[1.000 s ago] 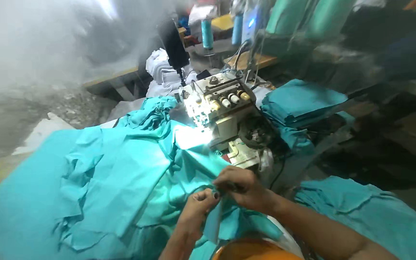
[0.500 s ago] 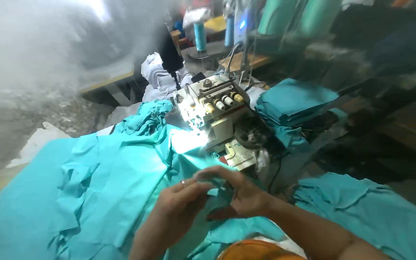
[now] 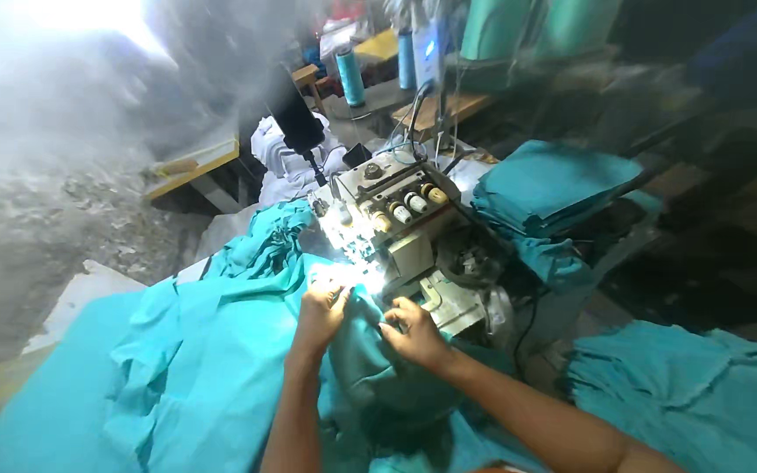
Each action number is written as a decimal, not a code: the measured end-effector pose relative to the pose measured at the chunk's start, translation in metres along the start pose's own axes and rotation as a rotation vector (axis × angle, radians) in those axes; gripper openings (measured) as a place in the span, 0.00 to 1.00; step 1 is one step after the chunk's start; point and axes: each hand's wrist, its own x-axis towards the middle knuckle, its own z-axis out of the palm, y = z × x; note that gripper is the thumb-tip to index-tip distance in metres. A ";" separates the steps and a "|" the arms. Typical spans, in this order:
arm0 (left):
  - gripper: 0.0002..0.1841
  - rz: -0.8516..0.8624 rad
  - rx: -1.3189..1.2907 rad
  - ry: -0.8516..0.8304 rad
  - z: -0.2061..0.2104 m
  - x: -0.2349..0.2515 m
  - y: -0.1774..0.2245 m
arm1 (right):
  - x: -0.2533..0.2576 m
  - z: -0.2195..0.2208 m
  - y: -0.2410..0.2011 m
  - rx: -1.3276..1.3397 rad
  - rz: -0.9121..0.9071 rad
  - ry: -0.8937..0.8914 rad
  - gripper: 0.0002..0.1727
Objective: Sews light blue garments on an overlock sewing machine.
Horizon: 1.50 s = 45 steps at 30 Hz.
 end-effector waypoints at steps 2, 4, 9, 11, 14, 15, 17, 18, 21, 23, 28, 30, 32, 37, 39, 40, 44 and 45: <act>0.09 0.022 0.015 -0.006 -0.001 0.001 -0.001 | -0.003 0.000 0.004 0.016 -0.085 0.034 0.07; 0.07 0.052 -0.001 0.024 0.003 0.003 -0.005 | -0.006 -0.001 0.004 0.034 -0.125 0.057 0.06; 0.06 0.067 0.010 0.069 0.012 0.007 -0.007 | -0.006 -0.003 0.007 0.010 -0.108 0.069 0.08; 0.09 0.112 0.210 0.032 0.014 -0.001 0.004 | -0.008 -0.004 0.010 -0.018 -0.088 0.039 0.09; 0.16 0.112 0.534 0.019 0.028 -0.019 0.034 | -0.012 -0.012 0.014 -0.066 -0.074 -0.003 0.09; 0.16 0.077 0.581 0.026 0.036 -0.024 0.041 | -0.012 -0.014 0.016 -0.073 -0.091 0.018 0.09; 0.15 -0.014 0.552 0.047 0.054 -0.028 0.046 | -0.009 -0.017 0.019 -0.050 -0.120 0.082 0.08; 0.16 -0.066 0.497 0.057 0.061 -0.027 0.046 | -0.008 -0.017 0.019 -0.033 -0.130 0.108 0.09; 0.21 -0.159 0.351 0.099 0.066 -0.019 0.045 | -0.003 -0.017 0.015 -0.014 -0.155 0.158 0.09; 0.21 -0.308 0.239 -0.020 0.049 -0.013 0.052 | 0.000 -0.016 0.009 -0.031 -0.157 0.148 0.09; 0.22 -0.402 0.180 -0.089 0.010 -0.008 0.017 | 0.030 -0.017 -0.025 -0.141 -0.072 0.013 0.11; 0.26 -0.506 0.010 0.033 0.000 -0.029 0.000 | 0.044 -0.022 -0.039 -0.149 0.064 -0.123 0.11; 0.37 -0.591 -0.129 -0.043 -0.002 -0.064 -0.007 | 0.053 -0.026 -0.042 -0.156 0.134 -0.191 0.10; 0.21 -0.559 0.384 -0.362 -0.006 -0.141 0.020 | 0.035 -0.058 -0.017 -0.132 0.261 -0.352 0.20; 0.19 -0.680 0.388 -0.640 -0.055 -0.140 0.031 | 0.024 -0.083 -0.002 -0.191 0.378 -0.567 0.24; 0.19 -0.643 0.367 -0.696 -0.087 -0.139 0.029 | 0.018 -0.092 0.005 -0.205 0.414 -0.645 0.21; 0.23 -0.294 0.496 -0.416 -0.230 -0.112 -0.015 | -0.009 -0.093 -0.002 0.100 0.483 -0.655 0.08; 0.21 -0.425 0.552 -0.453 -0.257 -0.089 -0.014 | -0.016 -0.084 -0.009 0.221 0.481 -0.632 0.05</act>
